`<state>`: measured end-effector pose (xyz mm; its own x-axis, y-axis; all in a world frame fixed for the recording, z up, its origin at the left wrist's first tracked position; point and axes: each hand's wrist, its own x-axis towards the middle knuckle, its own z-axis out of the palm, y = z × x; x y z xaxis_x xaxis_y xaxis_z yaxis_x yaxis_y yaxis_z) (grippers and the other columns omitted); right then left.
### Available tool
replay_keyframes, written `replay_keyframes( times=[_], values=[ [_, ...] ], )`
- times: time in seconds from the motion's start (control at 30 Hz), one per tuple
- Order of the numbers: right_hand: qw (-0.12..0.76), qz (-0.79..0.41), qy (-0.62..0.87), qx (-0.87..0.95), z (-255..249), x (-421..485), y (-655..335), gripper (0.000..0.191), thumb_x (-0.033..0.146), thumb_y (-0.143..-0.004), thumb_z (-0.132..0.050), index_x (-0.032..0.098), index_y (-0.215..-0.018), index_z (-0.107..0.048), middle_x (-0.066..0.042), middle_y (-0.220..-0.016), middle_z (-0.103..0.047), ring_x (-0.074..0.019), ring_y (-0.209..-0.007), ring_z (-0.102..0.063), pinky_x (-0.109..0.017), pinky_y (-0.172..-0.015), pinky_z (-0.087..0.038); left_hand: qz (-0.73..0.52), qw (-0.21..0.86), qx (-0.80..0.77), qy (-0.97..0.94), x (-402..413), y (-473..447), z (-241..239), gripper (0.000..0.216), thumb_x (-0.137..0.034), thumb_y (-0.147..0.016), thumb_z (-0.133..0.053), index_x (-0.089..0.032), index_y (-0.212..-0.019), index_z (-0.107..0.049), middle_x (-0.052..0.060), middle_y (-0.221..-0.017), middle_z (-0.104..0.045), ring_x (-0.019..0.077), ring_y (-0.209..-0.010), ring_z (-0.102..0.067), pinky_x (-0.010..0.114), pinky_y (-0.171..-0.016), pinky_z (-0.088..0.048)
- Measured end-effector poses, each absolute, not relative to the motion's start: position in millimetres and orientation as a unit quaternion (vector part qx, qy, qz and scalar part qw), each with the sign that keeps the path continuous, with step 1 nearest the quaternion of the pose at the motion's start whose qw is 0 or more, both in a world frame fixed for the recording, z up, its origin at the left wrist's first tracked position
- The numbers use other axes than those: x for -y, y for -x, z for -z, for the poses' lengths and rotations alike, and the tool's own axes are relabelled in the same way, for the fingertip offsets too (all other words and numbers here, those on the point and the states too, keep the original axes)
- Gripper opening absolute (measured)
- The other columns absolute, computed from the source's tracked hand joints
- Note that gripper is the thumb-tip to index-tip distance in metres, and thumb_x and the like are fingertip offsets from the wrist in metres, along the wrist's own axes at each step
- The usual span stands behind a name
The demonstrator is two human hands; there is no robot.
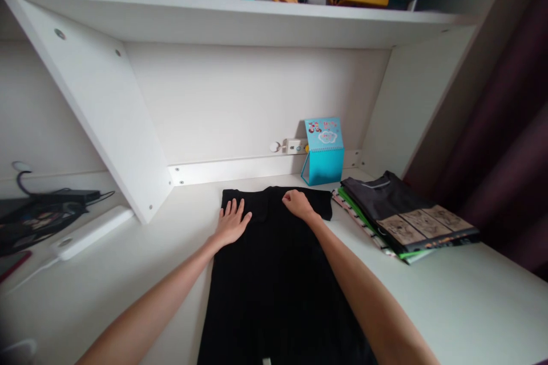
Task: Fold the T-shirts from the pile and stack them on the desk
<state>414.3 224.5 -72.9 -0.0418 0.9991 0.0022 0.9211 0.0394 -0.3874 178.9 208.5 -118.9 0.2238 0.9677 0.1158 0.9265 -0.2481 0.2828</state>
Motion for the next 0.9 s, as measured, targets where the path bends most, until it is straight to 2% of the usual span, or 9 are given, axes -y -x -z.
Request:
replay_keyframes(
  times=[0.13, 0.2, 0.27, 0.47, 0.6, 0.7, 0.9],
  values=[
    [0.132, -0.178, 0.701, 0.678, 76, -230, -368, 0.028, 0.036, -0.089, -0.050, 0.014, -0.104, -0.057, -0.005, -0.101, -0.061, -0.0150, -0.085, -0.060, -0.034, -0.075, -0.050, -0.165, 0.070, -0.623, -0.761, -218, -172, 114, 0.065, -0.046, -0.090, -0.024, -0.003, -0.139, -0.029, 0.020, -0.142, -0.032, 0.0308, -0.133, -0.026, 0.044, -0.105, -0.024],
    [0.126, -0.184, 0.726, 0.651, 77, -236, -348, 0.029, 0.036, -0.088, -0.051, 0.014, -0.108, -0.056, -0.006, -0.105, -0.059, -0.0164, -0.089, -0.059, -0.036, -0.077, -0.050, -0.181, 0.054, -0.624, -0.758, -223, -164, 111, 0.055, -0.036, -0.092, -0.021, -0.004, -0.134, -0.039, 0.016, -0.137, -0.042, 0.0270, -0.127, -0.037, 0.038, -0.103, -0.030],
    [0.119, -0.193, 0.744, 0.629, 77, -241, -334, 0.030, 0.035, -0.087, -0.052, 0.014, -0.110, -0.054, -0.007, -0.108, -0.058, -0.0174, -0.092, -0.058, -0.037, -0.078, -0.050, -0.190, 0.034, -0.619, -0.761, -227, -156, 112, 0.050, -0.028, -0.092, -0.022, -0.007, -0.130, -0.045, 0.012, -0.135, -0.046, 0.0250, -0.124, -0.040, 0.035, -0.103, -0.031],
    [0.134, -0.228, 0.729, 0.631, 77, -251, -322, 0.029, 0.033, -0.087, -0.054, 0.015, -0.109, -0.055, -0.006, -0.107, -0.058, -0.0167, -0.090, -0.059, -0.036, -0.076, -0.050, -0.187, 0.005, -0.617, -0.764, -229, -149, 122, 0.049, -0.026, -0.090, -0.026, -0.008, -0.132, -0.042, 0.013, -0.141, -0.038, 0.0290, -0.131, -0.029, 0.044, -0.104, -0.026],
    [0.197, -0.198, 0.702, 0.656, 73, -249, -318, 0.028, 0.033, -0.088, -0.052, 0.015, -0.109, -0.055, -0.006, -0.107, -0.058, -0.0166, -0.091, -0.059, -0.036, -0.077, -0.050, -0.151, 0.003, -0.647, -0.747, -228, -151, 121, 0.050, -0.030, -0.091, -0.021, -0.015, -0.136, -0.037, 0.011, -0.145, -0.031, 0.0292, -0.134, -0.023, 0.055, -0.104, -0.020],
    [0.238, -0.155, 0.702, 0.653, 74, -242, -317, 0.029, 0.033, -0.089, -0.049, 0.016, -0.112, -0.053, -0.006, -0.108, -0.058, -0.0164, -0.091, -0.058, -0.036, -0.078, -0.049, -0.134, 0.010, -0.668, -0.732, -228, -151, 119, 0.053, -0.034, -0.091, -0.017, -0.016, -0.137, -0.034, 0.011, -0.147, -0.026, 0.0307, -0.134, -0.021, 0.060, -0.103, -0.017],
    [0.212, -0.108, 0.750, 0.617, 83, -229, -341, 0.025, 0.027, -0.085, -0.054, 0.015, -0.108, -0.055, -0.006, -0.098, -0.062, -0.0191, -0.090, -0.060, -0.035, -0.077, -0.048, -0.122, 0.026, -0.695, -0.708, -231, -151, 121, 0.061, -0.046, -0.089, -0.020, -0.011, -0.138, -0.033, 0.015, -0.147, -0.023, 0.0351, -0.135, -0.016, 0.060, -0.103, -0.015]
  ],
)
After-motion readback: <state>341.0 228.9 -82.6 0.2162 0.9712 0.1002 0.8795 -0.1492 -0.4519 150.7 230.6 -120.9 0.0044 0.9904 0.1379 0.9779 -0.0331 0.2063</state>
